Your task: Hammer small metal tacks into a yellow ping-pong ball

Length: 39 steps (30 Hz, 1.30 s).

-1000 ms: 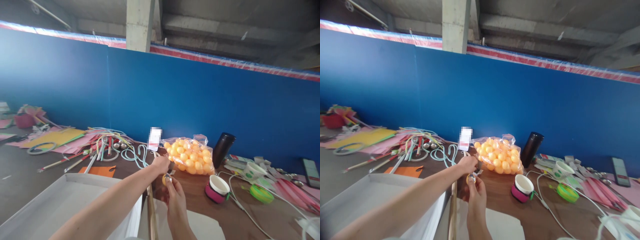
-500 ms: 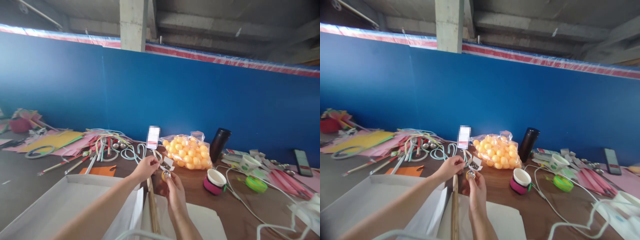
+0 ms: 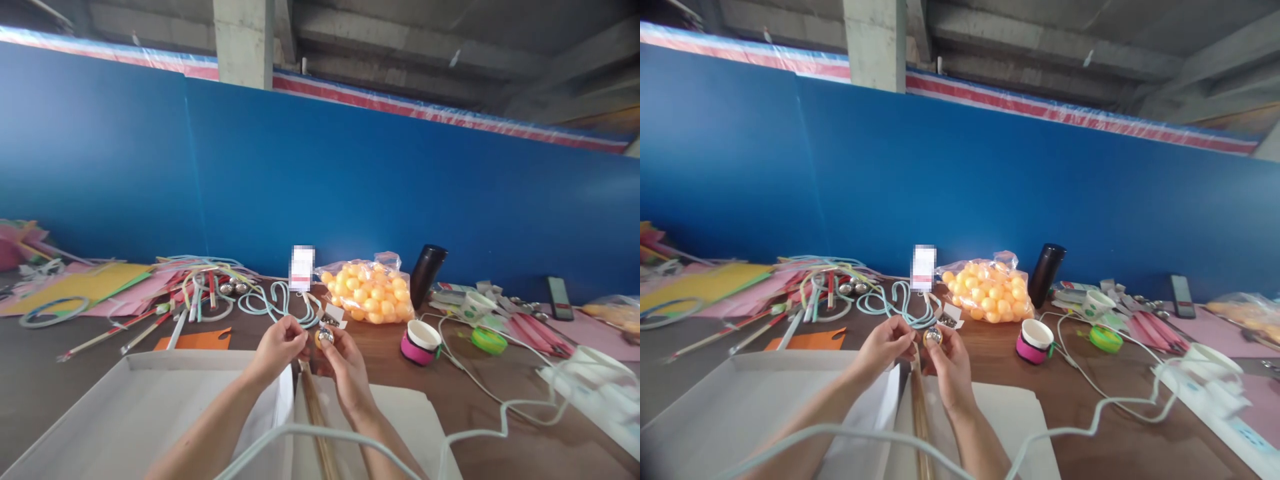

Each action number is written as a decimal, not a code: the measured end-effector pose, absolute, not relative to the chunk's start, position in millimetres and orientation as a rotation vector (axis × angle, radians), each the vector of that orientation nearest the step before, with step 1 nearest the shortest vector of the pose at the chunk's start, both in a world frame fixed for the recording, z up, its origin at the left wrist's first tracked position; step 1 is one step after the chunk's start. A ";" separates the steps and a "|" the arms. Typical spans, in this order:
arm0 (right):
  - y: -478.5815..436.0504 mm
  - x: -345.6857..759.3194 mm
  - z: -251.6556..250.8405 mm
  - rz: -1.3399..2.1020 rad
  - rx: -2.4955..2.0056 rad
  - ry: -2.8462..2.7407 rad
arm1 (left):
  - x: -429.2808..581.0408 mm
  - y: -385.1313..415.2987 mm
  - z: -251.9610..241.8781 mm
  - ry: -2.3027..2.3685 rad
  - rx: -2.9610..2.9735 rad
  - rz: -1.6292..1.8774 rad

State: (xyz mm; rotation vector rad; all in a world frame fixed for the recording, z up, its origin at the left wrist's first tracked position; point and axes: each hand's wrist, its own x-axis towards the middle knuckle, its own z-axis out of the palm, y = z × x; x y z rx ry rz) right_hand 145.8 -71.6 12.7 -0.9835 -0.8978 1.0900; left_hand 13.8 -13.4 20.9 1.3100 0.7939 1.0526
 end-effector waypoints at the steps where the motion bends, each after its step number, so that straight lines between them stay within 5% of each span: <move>1: -71.2 145.7 11.8 1.098 -0.973 -0.902 | 13.6 -13.6 20.0 0.791 1.305 1.050; 39: -75.8 152.8 14.8 1.345 -0.762 -0.869 | 8.9 -23.6 31.1 0.581 0.923 0.860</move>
